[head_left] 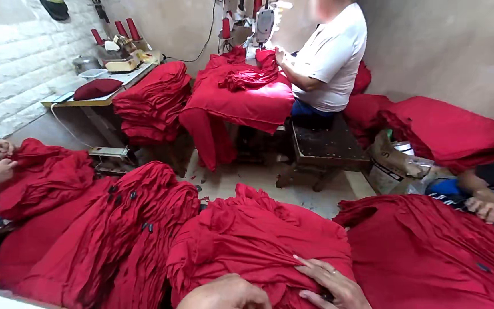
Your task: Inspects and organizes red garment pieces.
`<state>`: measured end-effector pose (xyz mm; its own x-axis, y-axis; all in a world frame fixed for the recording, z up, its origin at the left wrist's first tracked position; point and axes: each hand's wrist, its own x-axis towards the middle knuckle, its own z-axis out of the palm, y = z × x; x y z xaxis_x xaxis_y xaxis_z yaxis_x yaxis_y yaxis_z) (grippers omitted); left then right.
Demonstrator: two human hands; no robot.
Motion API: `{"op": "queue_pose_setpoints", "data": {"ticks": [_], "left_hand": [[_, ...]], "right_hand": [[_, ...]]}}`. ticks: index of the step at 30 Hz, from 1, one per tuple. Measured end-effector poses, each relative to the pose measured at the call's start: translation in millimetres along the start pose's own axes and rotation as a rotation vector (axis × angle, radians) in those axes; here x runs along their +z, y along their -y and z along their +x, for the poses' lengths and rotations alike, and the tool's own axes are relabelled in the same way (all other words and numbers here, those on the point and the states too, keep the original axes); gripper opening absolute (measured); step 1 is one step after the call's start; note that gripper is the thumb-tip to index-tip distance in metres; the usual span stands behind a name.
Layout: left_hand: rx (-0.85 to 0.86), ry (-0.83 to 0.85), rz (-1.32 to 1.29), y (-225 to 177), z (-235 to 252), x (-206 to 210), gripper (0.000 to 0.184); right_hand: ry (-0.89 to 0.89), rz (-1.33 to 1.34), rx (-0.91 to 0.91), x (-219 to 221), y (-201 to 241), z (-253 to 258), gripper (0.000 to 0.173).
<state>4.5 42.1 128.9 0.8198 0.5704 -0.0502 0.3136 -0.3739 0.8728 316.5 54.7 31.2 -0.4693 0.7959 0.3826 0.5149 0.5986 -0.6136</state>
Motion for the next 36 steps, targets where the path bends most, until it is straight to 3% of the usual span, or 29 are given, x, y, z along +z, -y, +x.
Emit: {"op": "queue_pose_setpoints", "data": {"ticks": [4, 7, 9, 11, 15, 19, 21, 23, 26, 27, 29, 30, 33, 36], "left_hand": [[-0.061, -0.320, 0.067, -1.4, -11.2, -14.5, 0.029], [-0.054, -0.694, 0.073, 2.2, 0.1, -5.0, 0.025], [-0.015, -0.821, 0.028, 2.9, 6.3, 4.8, 0.022], [0.035, -0.942, -0.013, 4.3, 8.8, 13.6, 0.021], [-0.052, -1.386, 0.103, 12.5, -7.6, 8.3, 0.020], [-0.013, -1.678, -0.030, 25.7, -42.1, -15.9, 0.028], [-0.112, -1.687, 0.007, 29.6, -55.5, -20.3, 0.030], [-0.396, -1.577, 0.183, 28.2, -60.0, -19.4, 0.038], [-0.719, -1.192, 0.331, 24.2, -44.5, -10.0, 0.086], [-0.701, -1.107, 0.376, 27.6, -33.9, -1.9, 0.084], [-0.449, -1.047, 0.513, 45.3, -10.3, 22.0, 0.034], [-0.314, -1.019, 0.570, 52.7, 0.9, 35.5, 0.018], [-0.108, -0.966, 0.652, 59.8, 17.3, 73.3, 0.019], [-0.067, -0.981, 0.649, 62.6, 12.9, 87.6, 0.020]], "right_hand": [[-0.141, 0.294, 0.128, -4.8, 0.6, -5.1, 0.024], [-0.254, 0.203, 0.176, -8.7, 5.6, 1.7, 0.019], [-0.314, 0.077, 0.168, -7.6, 8.6, 10.5, 0.023], [-0.304, 0.002, 0.157, -2.0, 11.7, 19.5, 0.024], [-0.097, -0.031, 0.216, 19.8, 16.2, 25.4, 0.026], [-0.129, -0.124, 0.216, 34.3, 13.5, 19.2, 0.026], [-0.142, -0.126, 0.205, 34.5, 12.5, 18.3, 0.027], [-0.149, -0.130, 0.204, 35.4, 11.1, 18.3, 0.027], [-0.144, -0.144, 0.224, 36.5, 10.1, 17.0, 0.027], [-0.142, -0.147, 0.227, 36.4, 10.3, 17.0, 0.026], [-0.143, -0.115, 0.239, 34.1, 11.3, 17.8, 0.026], [-0.151, -0.067, 0.249, 31.8, 11.1, 18.5, 0.025], [-0.221, 0.092, 0.267, 22.1, 14.7, 27.5, 0.024], [-0.260, 0.160, 0.178, 18.0, 26.7, 52.5, 0.023]]}}
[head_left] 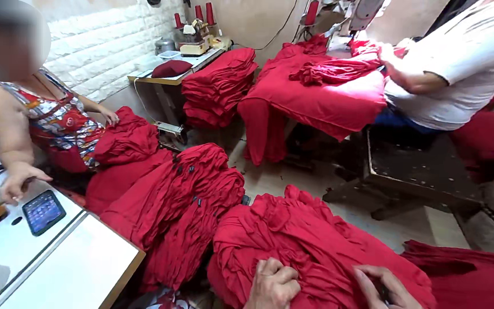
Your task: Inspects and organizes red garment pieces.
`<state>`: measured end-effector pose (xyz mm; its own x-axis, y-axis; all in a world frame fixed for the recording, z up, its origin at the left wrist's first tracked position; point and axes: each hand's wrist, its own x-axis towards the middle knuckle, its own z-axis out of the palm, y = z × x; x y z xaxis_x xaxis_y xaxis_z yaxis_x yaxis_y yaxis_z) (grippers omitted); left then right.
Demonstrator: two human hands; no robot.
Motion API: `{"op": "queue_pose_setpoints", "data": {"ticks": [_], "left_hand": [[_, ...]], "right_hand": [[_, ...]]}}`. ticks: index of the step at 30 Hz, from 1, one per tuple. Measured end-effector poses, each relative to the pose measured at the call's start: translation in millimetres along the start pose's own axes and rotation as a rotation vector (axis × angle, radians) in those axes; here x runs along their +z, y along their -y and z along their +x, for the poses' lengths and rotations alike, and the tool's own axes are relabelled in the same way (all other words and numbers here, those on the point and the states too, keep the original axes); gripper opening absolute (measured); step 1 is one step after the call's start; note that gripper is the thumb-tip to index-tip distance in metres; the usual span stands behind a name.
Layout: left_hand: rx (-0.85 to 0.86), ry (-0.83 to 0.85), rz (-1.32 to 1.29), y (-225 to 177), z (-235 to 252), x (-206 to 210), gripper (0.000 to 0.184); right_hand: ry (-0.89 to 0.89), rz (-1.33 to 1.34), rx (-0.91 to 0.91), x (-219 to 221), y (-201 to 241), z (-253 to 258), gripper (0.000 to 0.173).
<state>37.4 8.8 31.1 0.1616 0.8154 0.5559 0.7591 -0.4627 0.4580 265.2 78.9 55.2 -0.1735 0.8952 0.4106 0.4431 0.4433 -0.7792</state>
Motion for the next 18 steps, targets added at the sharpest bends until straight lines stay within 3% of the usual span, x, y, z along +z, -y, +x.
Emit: {"op": "queue_pose_setpoints", "data": {"ticks": [3, 6, 8, 11, 15, 18], "left_hand": [[0.053, 0.024, -0.074, 4.7, -5.8, -6.1, 0.019], [0.126, 0.104, -0.209, 8.6, -9.7, -14.8, 0.018], [0.120, 0.095, -0.286, 6.3, -14.5, -21.2, 0.020], [0.047, -0.154, -0.314, -1.2, -17.6, -23.1, 0.024], [-0.162, -0.452, -0.084, 13.6, 12.5, -41.4, 0.027], [-0.408, -0.523, -0.209, 37.9, 51.2, -68.1, 0.027]], "right_hand": [[0.009, 0.039, -0.112, 29.0, 20.1, 27.1, 0.024], [0.099, -0.051, -0.140, 70.1, 22.7, 42.0, 0.052], [0.121, -0.157, -0.177, 95.2, 11.2, 38.1, 0.040], [0.039, -0.186, -0.260, 103.3, 0.3, 29.7, 0.019], [-0.027, -0.104, -0.343, 98.3, -2.5, 17.0, 0.020], [-0.026, -0.094, -0.342, 98.6, -3.4, 16.1, 0.019]]}}
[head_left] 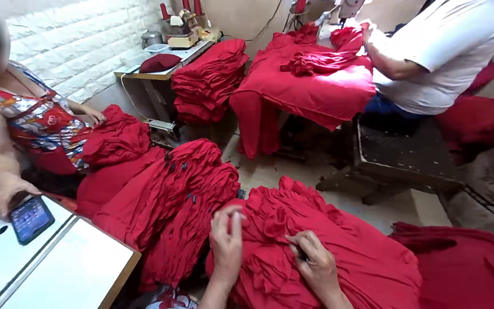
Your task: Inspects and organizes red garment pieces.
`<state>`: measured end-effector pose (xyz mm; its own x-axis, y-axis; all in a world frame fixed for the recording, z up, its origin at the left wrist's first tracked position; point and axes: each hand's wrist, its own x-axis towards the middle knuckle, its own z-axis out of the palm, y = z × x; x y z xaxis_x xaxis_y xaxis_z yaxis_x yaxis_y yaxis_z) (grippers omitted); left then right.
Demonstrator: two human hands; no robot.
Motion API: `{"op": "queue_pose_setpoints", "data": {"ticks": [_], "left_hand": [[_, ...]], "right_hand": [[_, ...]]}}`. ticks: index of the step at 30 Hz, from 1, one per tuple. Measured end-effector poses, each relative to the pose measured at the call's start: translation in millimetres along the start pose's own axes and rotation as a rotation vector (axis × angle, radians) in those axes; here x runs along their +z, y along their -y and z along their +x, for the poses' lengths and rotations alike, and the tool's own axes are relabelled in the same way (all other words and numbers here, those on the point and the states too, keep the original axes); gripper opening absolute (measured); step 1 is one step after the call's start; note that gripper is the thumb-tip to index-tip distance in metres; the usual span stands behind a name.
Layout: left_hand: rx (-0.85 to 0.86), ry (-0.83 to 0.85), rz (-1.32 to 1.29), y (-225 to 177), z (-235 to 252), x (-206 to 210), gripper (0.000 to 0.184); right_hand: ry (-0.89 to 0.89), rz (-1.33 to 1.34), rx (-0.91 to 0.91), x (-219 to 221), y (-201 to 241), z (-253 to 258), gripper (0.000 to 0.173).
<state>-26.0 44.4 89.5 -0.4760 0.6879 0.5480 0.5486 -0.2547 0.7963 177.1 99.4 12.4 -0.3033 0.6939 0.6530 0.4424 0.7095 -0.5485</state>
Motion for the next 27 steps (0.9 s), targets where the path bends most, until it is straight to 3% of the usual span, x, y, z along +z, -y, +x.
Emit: {"op": "queue_pose_setpoints", "data": {"ticks": [4, 9, 13, 16, 19, 23, 27], "left_hand": [[-0.193, -0.097, -0.370, 6.6, 34.3, -4.3, 0.023], [-0.205, 0.199, -0.478, -2.5, 14.3, -13.0, 0.020], [-0.236, 0.399, -0.371, -15.7, -17.1, -6.7, 0.017], [-0.055, 0.524, -0.040, -14.8, -32.0, 6.7, 0.048], [0.131, 0.456, 0.122, -3.5, -41.0, 21.6, 0.017], [0.108, 0.384, 0.099, -0.6, -40.3, 20.5, 0.020], [-0.018, 0.409, -0.017, 0.5, -40.6, 14.4, 0.024]], "right_hand": [[0.023, -0.006, 0.037, 0.3, 0.0, 2.2, 0.019], [0.034, 0.022, 0.072, 0.2, 1.1, 1.4, 0.018], [0.040, 0.064, 0.090, -0.5, 1.0, 2.4, 0.018], [0.013, 0.149, 0.121, -0.9, 0.7, 3.7, 0.017], [-0.027, 0.217, 0.212, -8.4, 8.7, 9.5, 0.024], [0.061, 0.338, 0.330, -35.0, 29.5, 29.4, 0.052], [0.313, 0.571, 0.341, -46.9, 48.2, 38.4, 0.037]]}}
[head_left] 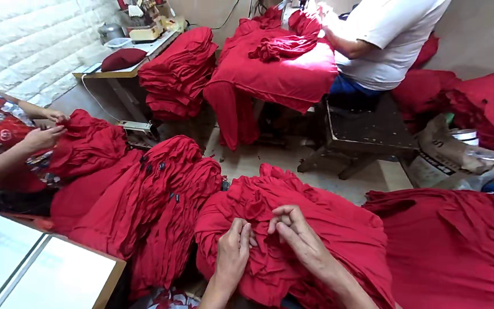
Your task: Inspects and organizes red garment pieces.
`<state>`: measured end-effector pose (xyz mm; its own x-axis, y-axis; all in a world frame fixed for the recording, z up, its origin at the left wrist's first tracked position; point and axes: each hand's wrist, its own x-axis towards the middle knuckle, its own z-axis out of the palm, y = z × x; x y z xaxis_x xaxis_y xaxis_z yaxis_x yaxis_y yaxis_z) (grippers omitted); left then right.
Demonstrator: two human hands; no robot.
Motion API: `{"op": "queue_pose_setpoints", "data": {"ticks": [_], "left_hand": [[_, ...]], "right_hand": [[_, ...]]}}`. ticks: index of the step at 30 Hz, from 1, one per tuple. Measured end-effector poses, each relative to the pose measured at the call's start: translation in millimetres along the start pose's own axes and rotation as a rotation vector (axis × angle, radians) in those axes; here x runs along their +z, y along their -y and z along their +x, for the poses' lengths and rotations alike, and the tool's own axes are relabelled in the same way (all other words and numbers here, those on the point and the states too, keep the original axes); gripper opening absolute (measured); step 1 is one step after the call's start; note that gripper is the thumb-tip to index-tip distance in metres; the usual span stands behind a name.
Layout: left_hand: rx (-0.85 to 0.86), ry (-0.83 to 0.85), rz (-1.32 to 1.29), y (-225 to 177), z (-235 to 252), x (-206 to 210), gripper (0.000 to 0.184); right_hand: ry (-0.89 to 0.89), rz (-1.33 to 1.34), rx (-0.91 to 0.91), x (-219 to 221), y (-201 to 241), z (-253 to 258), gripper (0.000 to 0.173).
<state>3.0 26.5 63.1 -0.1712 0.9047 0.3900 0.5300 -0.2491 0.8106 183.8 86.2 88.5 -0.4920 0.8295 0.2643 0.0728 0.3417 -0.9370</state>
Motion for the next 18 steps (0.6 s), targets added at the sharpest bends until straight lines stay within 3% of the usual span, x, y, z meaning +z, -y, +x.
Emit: {"op": "queue_pose_setpoints", "data": {"ticks": [3, 8, 13, 18], "left_hand": [[-0.106, 0.009, -0.096, -2.7, -1.5, -3.7, 0.028], [-0.145, 0.003, -0.173, -2.2, -2.7, -7.0, 0.028], [-0.162, 0.017, -0.202, -4.3, -2.2, -7.2, 0.025], [-0.147, 0.067, -0.021, -5.9, -0.3, -4.8, 0.024]], "right_hand": [[0.096, -0.159, 0.100, 7.3, 0.1, -4.9, 0.038], [0.049, -0.362, 0.099, 14.4, -7.5, -7.1, 0.037], [-0.109, -0.126, -0.004, 12.8, -0.4, -0.2, 0.031], [-0.031, 0.125, 0.053, 12.4, 3.9, 4.9, 0.024]]}}
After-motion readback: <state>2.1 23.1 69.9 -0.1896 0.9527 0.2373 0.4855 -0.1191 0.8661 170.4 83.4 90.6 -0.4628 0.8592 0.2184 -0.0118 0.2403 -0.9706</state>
